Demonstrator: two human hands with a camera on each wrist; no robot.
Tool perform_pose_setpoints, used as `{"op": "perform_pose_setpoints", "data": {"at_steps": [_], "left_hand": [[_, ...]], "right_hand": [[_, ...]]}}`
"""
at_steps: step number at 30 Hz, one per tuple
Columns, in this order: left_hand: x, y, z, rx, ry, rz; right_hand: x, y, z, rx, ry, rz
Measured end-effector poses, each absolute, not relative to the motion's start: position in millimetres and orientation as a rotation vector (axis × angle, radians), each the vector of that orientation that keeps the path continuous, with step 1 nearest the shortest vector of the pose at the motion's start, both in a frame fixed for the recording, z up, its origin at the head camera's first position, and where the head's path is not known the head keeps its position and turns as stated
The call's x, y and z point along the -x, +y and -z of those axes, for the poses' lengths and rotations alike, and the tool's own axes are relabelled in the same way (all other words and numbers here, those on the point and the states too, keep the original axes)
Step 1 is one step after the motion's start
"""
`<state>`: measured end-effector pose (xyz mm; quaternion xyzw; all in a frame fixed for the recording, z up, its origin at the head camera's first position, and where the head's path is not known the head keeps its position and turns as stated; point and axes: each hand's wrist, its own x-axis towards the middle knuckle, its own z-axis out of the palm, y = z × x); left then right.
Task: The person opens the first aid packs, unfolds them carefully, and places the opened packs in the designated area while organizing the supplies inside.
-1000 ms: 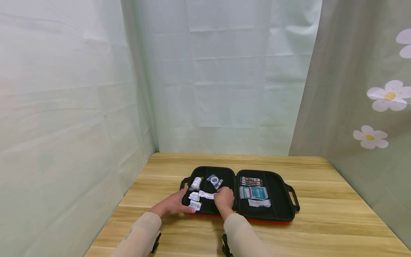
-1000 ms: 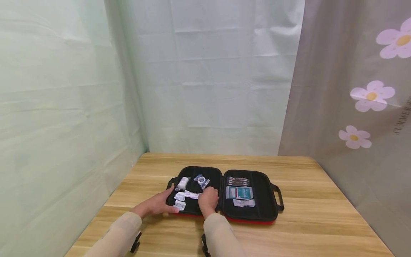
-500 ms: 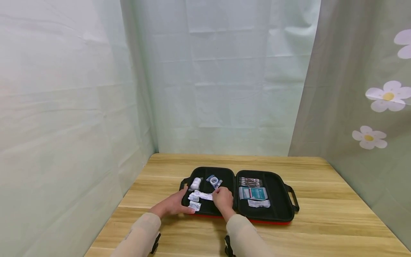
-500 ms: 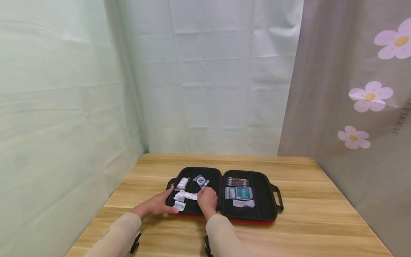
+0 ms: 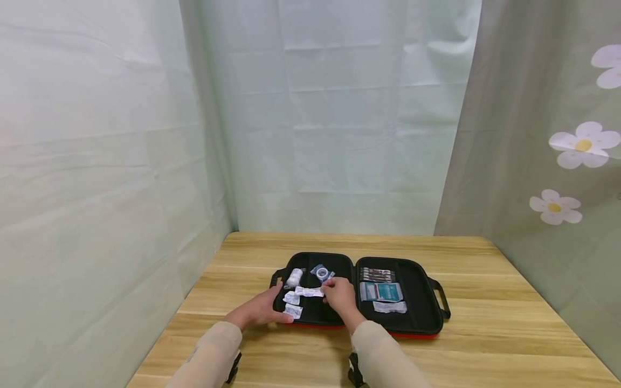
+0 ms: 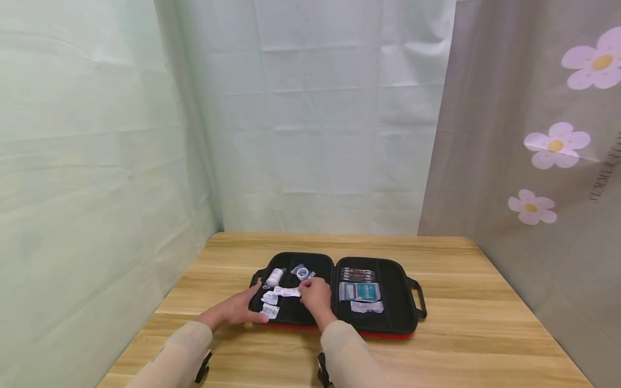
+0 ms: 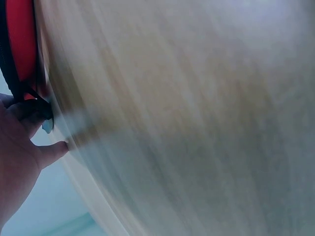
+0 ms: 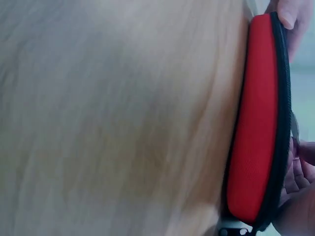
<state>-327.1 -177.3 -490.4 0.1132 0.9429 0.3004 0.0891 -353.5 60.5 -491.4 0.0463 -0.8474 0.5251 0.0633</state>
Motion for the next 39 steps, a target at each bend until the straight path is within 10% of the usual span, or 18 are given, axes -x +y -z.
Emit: {"op": "perform_pose_setpoints", "data": {"at_steps": [39], "left_hand": [[325, -176, 489, -0.258, 2.796, -0.904]], "right_hand": [[353, 207, 459, -0.004, -2.526, -1.816]]}}
